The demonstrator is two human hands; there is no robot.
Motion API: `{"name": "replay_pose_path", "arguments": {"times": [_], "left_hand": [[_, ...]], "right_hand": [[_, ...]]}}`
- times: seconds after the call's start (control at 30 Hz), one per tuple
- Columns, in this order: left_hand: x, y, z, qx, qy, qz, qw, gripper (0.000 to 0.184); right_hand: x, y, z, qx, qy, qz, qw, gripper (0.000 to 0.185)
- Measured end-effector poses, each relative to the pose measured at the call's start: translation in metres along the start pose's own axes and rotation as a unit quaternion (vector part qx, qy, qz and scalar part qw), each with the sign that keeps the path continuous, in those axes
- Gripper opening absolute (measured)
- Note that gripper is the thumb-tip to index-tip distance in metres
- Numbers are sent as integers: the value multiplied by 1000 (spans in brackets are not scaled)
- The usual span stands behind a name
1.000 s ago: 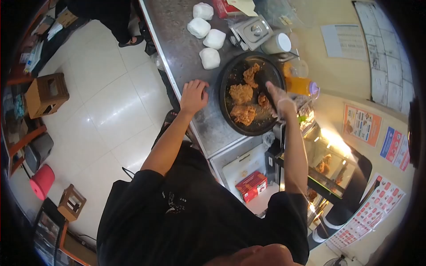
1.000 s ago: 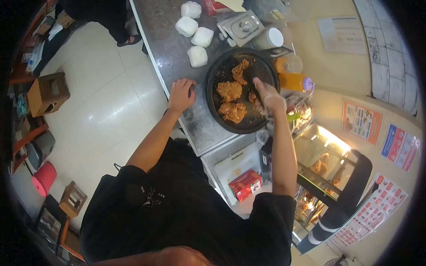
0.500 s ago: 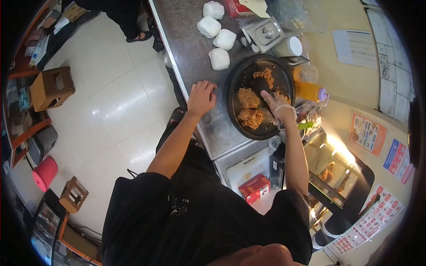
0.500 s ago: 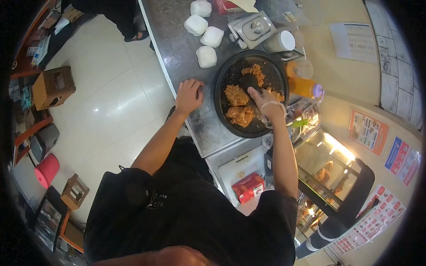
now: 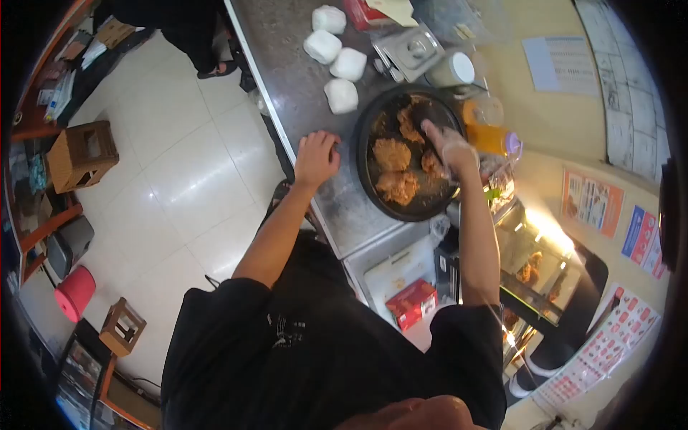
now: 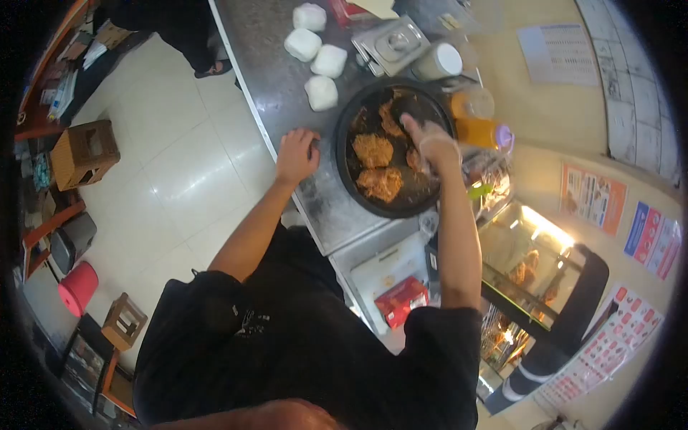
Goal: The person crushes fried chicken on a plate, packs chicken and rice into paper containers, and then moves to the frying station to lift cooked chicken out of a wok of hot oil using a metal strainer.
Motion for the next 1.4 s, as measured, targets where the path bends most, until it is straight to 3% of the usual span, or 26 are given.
{"name": "replay_pose_path", "arguments": {"times": [0.1,0.2,0.3,0.37,0.43,0.47,0.57,0.6,0.67,0.73,0.83,0.97,1.1,1.2,1.33,1.4], "left_hand": [[-1,-1,-1,5,6,-9,1000,22],[4,-3,-1,9,4,1,1000,23],[3,-2,-4,-4,1,-2,1000,23],[5,-2,-5,-15,0,-2,1000,23],[12,0,-6,-12,-5,-2,1000,23],[7,-1,-5,-12,3,-2,1000,23],[6,-4,-5,-12,-6,-6,1000,23],[7,-5,-6,-13,-5,-1,1000,22],[5,-3,-6,-15,-5,1,1000,21],[9,-2,-7,-15,-5,6,1000,21],[4,-3,-7,-24,-6,8,1000,20],[5,-2,-6,-14,6,-4,1000,20],[5,-2,-6,-17,-8,-4,1000,21],[5,-1,-7,-19,-11,2,1000,22],[4,-4,-5,-11,-15,7,1000,23],[4,-4,-5,-10,-15,5,1000,23]], "right_hand": [[0,8,24,-222,-28,-157,962,75],[11,-16,36,-320,-70,-270,906,82],[-25,35,-36,-101,32,-165,981,94],[-9,-5,11,-97,2,-176,980,91],[-8,8,20,-289,-124,-234,920,79],[-5,7,26,-309,-53,-192,930,72],[37,-22,48,-433,9,-285,855,69],[40,-6,29,-453,-22,-308,837,71],[32,24,-49,-438,-6,-296,849,69],[47,-14,-39,-406,73,-313,856,68],[50,9,-25,-519,-36,-309,796,68],[57,7,-14,-579,31,-346,738,68],[43,0,-18,-470,-7,-342,814,71],[29,26,2,-423,-4,-281,861,71],[22,-3,-2,-538,27,-326,777,70],[-6,6,-38,-404,17,-281,870,73]]}}
Point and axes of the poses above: each hand's wrist, its own x-axis away from the middle knuckle, its own z-axis out of the back of the hand, y = z × x, the point moved 4 cm from there along -x, towards the middle knuckle, and after that the axes turned 7 degrees about z, right-handed, at the moved point
